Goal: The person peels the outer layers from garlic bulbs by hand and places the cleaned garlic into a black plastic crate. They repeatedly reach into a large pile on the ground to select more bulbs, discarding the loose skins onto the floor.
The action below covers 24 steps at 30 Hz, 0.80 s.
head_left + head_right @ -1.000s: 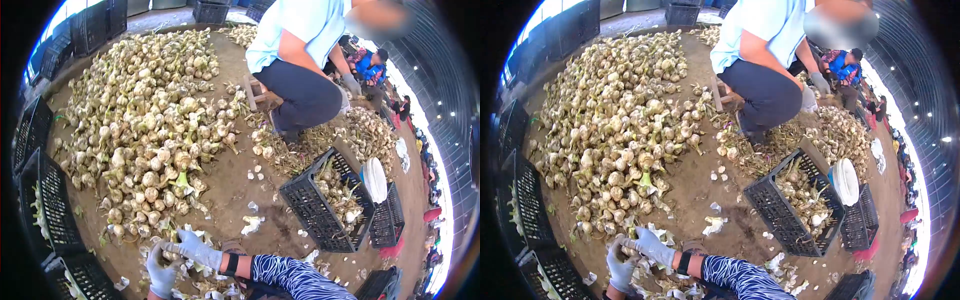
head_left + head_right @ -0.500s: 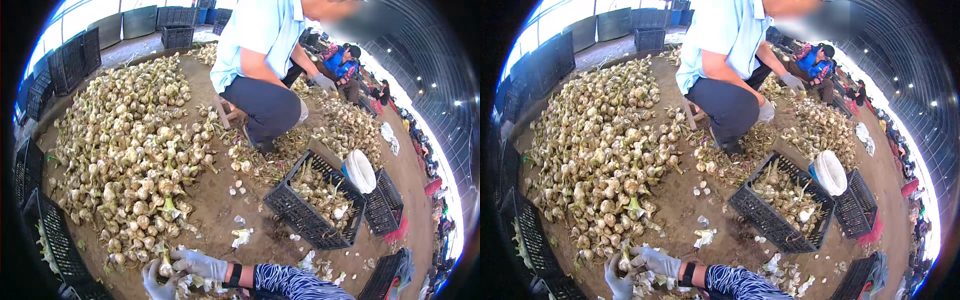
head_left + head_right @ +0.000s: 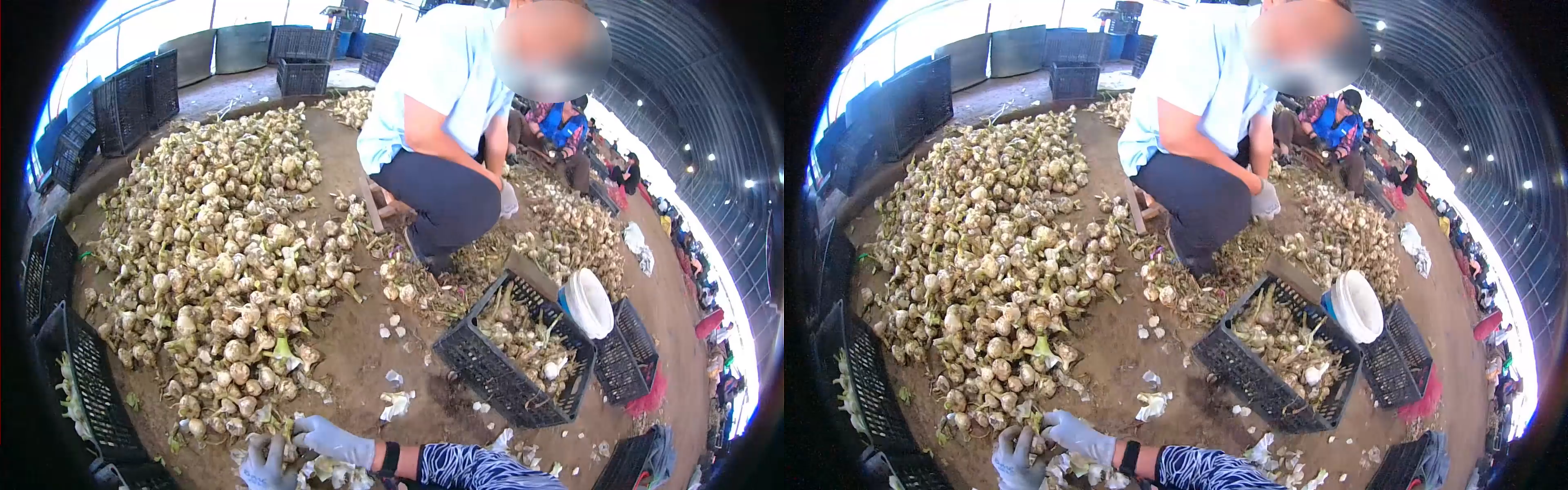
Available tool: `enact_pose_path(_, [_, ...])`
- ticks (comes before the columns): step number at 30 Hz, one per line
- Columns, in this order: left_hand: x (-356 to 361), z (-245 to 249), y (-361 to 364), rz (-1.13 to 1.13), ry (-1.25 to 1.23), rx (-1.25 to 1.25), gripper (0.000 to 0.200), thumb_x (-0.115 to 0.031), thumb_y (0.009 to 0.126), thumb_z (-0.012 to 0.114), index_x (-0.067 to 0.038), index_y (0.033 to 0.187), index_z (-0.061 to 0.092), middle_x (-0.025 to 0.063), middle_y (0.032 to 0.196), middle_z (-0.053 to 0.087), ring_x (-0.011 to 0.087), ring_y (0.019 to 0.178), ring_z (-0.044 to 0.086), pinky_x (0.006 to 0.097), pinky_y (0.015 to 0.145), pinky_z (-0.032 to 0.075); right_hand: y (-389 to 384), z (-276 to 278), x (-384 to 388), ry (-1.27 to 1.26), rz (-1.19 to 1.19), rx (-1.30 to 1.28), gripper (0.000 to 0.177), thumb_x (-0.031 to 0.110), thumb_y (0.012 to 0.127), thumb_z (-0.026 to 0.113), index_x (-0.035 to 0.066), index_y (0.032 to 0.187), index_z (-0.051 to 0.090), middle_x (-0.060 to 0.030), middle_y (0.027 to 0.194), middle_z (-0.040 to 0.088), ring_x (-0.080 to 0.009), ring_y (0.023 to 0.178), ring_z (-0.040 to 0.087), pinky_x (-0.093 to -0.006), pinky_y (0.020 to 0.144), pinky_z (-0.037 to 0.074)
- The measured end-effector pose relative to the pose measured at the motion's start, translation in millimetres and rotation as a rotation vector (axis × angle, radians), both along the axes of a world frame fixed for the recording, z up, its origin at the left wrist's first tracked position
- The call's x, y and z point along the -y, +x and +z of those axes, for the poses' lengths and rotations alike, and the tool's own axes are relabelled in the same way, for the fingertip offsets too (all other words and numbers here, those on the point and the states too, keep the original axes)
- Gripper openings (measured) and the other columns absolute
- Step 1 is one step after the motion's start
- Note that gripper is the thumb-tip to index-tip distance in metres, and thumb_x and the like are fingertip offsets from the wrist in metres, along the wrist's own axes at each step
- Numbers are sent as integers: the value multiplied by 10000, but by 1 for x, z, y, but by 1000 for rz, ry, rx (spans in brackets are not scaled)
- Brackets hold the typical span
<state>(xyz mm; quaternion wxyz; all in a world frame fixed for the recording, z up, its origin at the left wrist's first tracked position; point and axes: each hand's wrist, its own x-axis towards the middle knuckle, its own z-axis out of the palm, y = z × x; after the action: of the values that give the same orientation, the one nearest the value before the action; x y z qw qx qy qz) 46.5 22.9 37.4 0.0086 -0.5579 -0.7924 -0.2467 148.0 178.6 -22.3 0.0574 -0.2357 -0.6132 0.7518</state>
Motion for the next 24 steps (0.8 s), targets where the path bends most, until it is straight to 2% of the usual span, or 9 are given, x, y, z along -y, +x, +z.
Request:
enact_pose_path(12, [8,-16,-3,-73,22,11,652,-300,702,826,-147,1291,593,137,1104,601,332,882,624,431,684,512,-5,1,9,69,4,305,221,157,840,530,-53,895,570,-162,724,569,-242,682,540,-409,657,452])
enact_pose_path(14, [10,-15,-5,147,76,619,677,-342,717,824,-150,1317,579,132,1109,612,302,888,634,416,673,526,-4,-5,11,75,4,195,217,144,850,529,-52,924,587,-126,736,594,-181,685,533,-380,631,454])
enact_pose_path(15, [-5,-6,-2,253,296,1215,577,-303,843,726,49,1262,543,124,1008,641,229,1026,626,318,887,512,-4,16,7,115,53,130,239,144,860,542,-51,983,602,-89,753,620,-155,676,532,-361,602,450])
enact_pose_path(17, [-18,-3,-20,378,527,2224,549,-485,1001,400,-6,1214,563,149,1054,676,285,934,672,429,822,557,-3,-34,29,-86,-98,-80,302,154,882,536,-61,1085,600,-141,967,646,-208,882,565,-357,799,489])
enact_pose_path(18, [-17,-13,-26,446,449,2346,510,-517,986,418,-60,1130,595,125,1054,690,298,952,671,445,828,552,4,-44,33,489,8,53,337,123,890,520,-72,1160,576,-161,1069,635,-232,1000,559,-351,911,473])
enact_pose_path(19, [-15,-16,-30,517,427,2350,551,-568,979,383,-92,1147,606,113,1076,683,290,1000,652,427,879,533,3,-50,30,569,130,61,377,76,877,532,-76,1222,553,-135,1090,642,-240,1013,584,-344,913,481])
enact_pose_path(20, [-16,-23,-27,649,474,2220,668,-658,953,392,-77,1221,582,139,1086,689,299,978,680,436,731,579,-13,48,18,-50,54,44,372,25,851,542,-80,1208,562,-125,1114,646,-235,1011,600,-343,899,490])
enact_pose_path(21, [-8,-27,-24,577,468,2059,681,-667,947,400,-78,1252,554,106,1117,676,273,970,676,407,684,575,-9,6,22,-143,71,5,384,3,832,542,-55,1211,573,-127,1087,657,-218,987,615,-325,883,495])
enact_pose_path(24, [7,-57,-21,535,377,1709,476,-465,965,574,-81,1245,550,21,1055,626,143,868,625,297,685,535,-14,21,38,721,26,-16,287,5,858,559,-34,1139,600,-116,993,690,-228,851,652,-347,763,522])
